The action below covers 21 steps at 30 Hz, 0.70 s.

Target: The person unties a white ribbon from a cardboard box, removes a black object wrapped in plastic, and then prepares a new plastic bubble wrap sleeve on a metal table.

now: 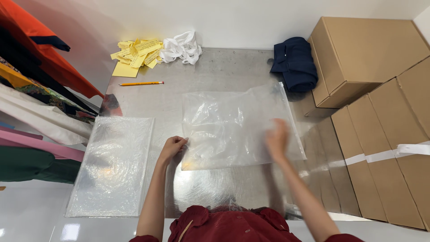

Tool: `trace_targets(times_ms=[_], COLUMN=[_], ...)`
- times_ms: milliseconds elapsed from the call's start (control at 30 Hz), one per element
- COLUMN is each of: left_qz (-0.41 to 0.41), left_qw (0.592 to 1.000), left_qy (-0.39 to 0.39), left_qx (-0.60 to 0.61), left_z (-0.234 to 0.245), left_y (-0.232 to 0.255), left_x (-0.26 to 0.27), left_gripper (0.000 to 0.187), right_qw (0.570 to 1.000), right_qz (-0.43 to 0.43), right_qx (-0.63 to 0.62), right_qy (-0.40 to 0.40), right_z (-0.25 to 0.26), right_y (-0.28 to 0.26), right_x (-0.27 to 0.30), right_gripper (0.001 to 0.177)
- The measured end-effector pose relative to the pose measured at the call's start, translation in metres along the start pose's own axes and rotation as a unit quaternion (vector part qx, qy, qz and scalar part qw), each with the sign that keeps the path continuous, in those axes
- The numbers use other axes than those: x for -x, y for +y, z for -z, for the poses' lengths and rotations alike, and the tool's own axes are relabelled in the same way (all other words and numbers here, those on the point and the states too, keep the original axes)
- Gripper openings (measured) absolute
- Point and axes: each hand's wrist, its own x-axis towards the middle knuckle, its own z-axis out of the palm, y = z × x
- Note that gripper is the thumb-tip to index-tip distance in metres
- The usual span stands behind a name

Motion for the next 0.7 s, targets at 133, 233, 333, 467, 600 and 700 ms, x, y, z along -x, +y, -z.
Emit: trace_targets(times_ms=[133,233,333,467,600,700], left_qz=[-0.051,-0.088,-0.084,-0.072,-0.077,-0.084], left_qw=[0.995,0.986,0.981,0.98,0.976,0.974], left_qy=[0.075,0.134,0.172,0.184,0.204,0.203], left_qx=[0.048,0.054,0.019,-0.037,-0.032,-0.058], left_z=[-0.013,-0.019,-0.011,-0.003,-0.009,-0.008], left_y=[-0.001,-0.004,-0.013,-0.02,0.002,0.008], left_x=[0.008,0.009,0.011,0.002,0.022,0.022], left_gripper=[0.025,0.023,0.024,0.026,0.031,0.045], right_qw=[0.948,0.894,0.878,0.93,0.967,0.968], right_qz=[0.163,0.238,0.231,0.191,0.094,0.014], right_qx=[-0.169,-0.162,-0.092,-0.036,0.05,0.144], right_qy=[-0.216,-0.343,-0.41,-0.312,-0.233,-0.203], right_z=[-0.052,-0.05,-0.054,-0.059,-0.01,0.021], right_y=[-0.124,-0.195,-0.201,-0.113,-0.007,0.024], right_x=[0.032,0.038,0.041,0.034,0.013,0.009], right_gripper=[0.04,0.048,0.056,0.049,0.047,0.054])
